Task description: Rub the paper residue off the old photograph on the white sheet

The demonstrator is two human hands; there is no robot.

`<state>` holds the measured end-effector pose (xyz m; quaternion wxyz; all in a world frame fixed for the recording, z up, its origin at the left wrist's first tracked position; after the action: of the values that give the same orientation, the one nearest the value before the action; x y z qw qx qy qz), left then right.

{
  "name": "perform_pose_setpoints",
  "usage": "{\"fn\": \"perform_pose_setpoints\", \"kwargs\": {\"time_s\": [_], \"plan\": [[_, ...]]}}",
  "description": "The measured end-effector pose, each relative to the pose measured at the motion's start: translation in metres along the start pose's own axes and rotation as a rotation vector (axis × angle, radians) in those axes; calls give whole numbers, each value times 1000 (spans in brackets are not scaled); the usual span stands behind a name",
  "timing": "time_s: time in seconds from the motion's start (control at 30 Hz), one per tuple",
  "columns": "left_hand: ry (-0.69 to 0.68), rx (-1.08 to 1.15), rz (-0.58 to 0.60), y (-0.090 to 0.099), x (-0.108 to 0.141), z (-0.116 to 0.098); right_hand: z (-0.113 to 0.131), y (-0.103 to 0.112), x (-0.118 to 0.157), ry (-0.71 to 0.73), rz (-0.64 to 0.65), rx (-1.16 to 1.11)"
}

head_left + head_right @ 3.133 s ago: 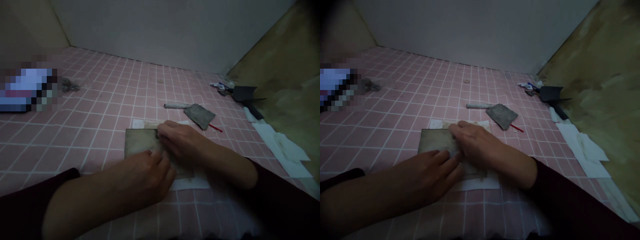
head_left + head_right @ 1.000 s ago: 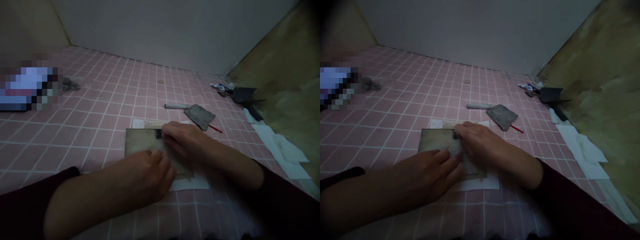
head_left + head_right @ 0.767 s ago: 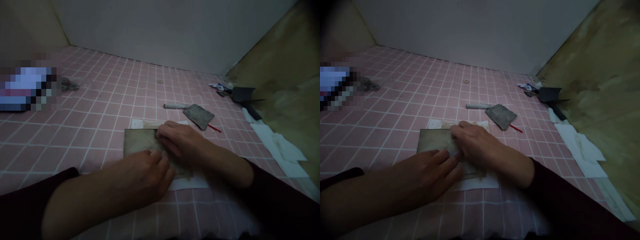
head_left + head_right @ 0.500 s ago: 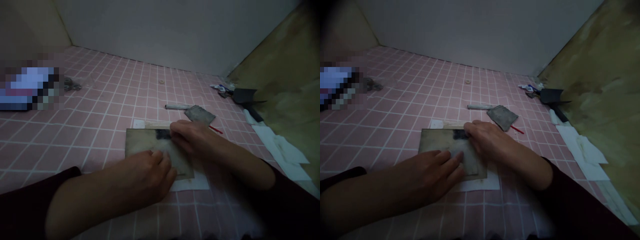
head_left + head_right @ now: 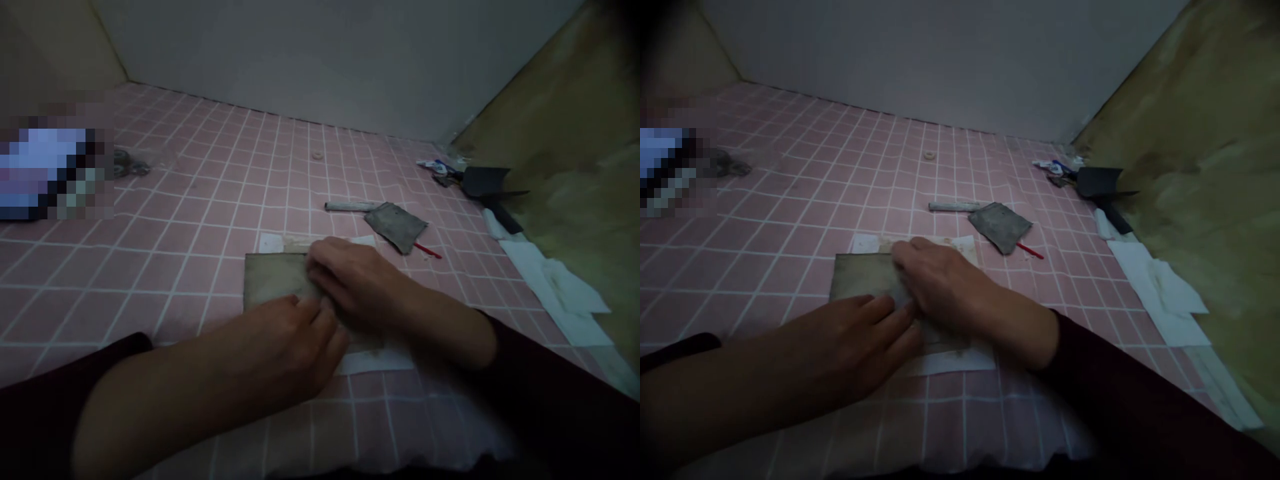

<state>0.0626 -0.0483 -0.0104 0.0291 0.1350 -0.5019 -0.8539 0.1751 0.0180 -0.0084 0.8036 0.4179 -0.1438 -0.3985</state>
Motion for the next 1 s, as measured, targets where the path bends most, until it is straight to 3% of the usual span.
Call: {"fn": "perform_pose_setpoints", "kwargs": {"time_s": [0.1,0.27,0.43,0.63,0.8,1.0], "plan": [[3,-4,-6,0,-1,1,2,-2,-1,30,3,-22],[-15,-10,-18,0,-1,0,-6,7,5,-62,31,89],[24,-19,-26,2,-2,2,3,-2,1,21,35,28],[-4,-12,-15,2,1,0,-8,6,5,-77,49,70],[22,-4,-42,3,-2,2,2,-2,-1,18,-5,-3],[-3,4,-21,1,-2,1,-8,11,4,-46,36,91]]}}
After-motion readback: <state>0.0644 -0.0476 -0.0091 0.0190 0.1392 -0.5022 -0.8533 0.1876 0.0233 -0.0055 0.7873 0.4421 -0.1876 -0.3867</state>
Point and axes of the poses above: each hand's wrist, its own x-axis away from the middle knuckle, its own y-axis out of the back of the hand, z = x × y, the point moved 5 cm from there along -x, towards the middle knuckle, and after that the axes turned 14 degrees about -x, right-handed, at the moved point
